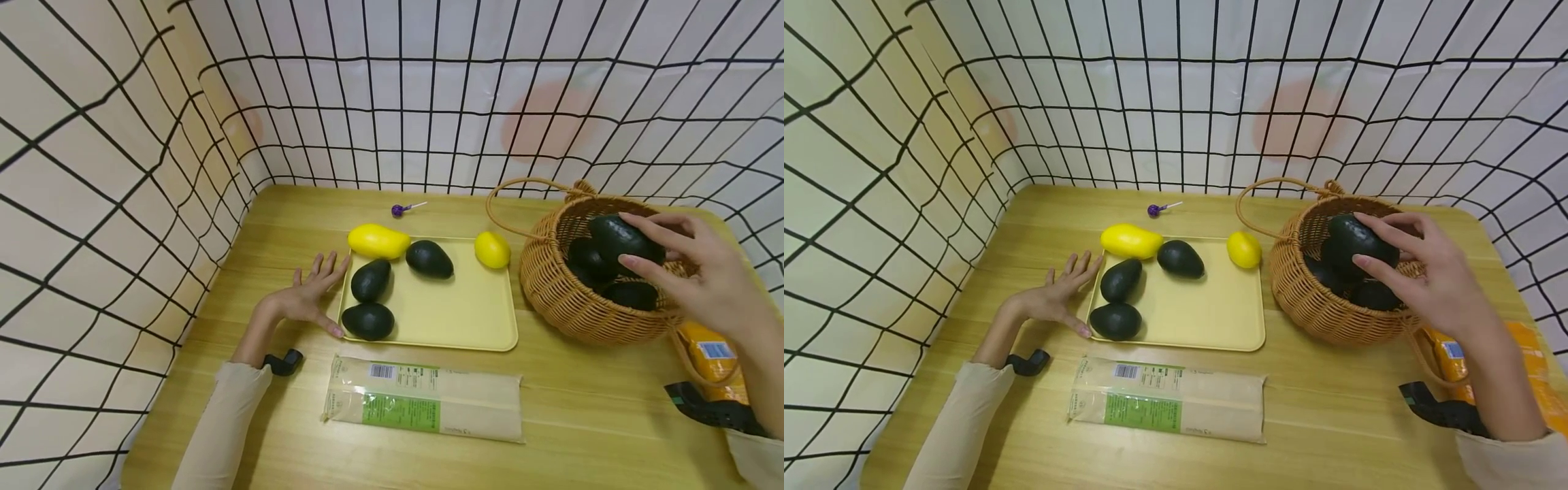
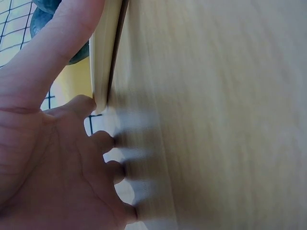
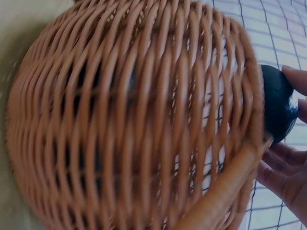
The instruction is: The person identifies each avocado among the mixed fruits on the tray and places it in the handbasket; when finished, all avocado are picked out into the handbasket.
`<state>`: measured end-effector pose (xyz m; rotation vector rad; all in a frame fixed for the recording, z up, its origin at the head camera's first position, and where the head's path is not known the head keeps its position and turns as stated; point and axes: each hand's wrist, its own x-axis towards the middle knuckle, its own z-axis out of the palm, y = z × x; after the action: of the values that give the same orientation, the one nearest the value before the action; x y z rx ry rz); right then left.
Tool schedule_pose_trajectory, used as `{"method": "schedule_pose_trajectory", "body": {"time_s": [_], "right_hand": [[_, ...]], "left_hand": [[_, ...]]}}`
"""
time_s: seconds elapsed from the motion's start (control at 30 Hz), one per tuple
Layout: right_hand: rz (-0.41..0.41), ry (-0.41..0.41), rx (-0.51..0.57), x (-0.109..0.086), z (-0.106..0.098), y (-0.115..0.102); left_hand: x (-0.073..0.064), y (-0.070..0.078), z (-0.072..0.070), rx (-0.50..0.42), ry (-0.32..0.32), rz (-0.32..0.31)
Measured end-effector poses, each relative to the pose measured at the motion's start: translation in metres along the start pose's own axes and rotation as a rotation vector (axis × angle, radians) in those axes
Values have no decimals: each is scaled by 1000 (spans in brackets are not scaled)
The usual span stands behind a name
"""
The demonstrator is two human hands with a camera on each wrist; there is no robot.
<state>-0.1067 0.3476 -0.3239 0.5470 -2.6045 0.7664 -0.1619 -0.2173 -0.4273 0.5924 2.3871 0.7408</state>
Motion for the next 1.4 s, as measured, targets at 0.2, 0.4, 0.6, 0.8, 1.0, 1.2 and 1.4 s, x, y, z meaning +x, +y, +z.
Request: {"method": "schedule_pose_trajectory", "body": {"time_s": [0.2,0.4,0.6,0.8,1.0,1.2,1.4], "right_hand": [[73,-7,-26,-2,1,19],[205,-24,-6,-4,1,33],[243,-1,-15,-2,7,41],[250,-12,-35,3,13,46],[275,-35,-64,3,16,48],[283,-34,-70,3,18,47],[280,-54,-97,4,20,46]], "left_hand": [[-1,0,0,1,-2,-1],[0,1,-1,-1,-2,0],[0,1,0,16,0,-9],[0,2,0,39,2,-15],[3,0,0,40,4,-6],[2,1,0,42,2,-8],[1,2,-1,37,-2,-14]]}}
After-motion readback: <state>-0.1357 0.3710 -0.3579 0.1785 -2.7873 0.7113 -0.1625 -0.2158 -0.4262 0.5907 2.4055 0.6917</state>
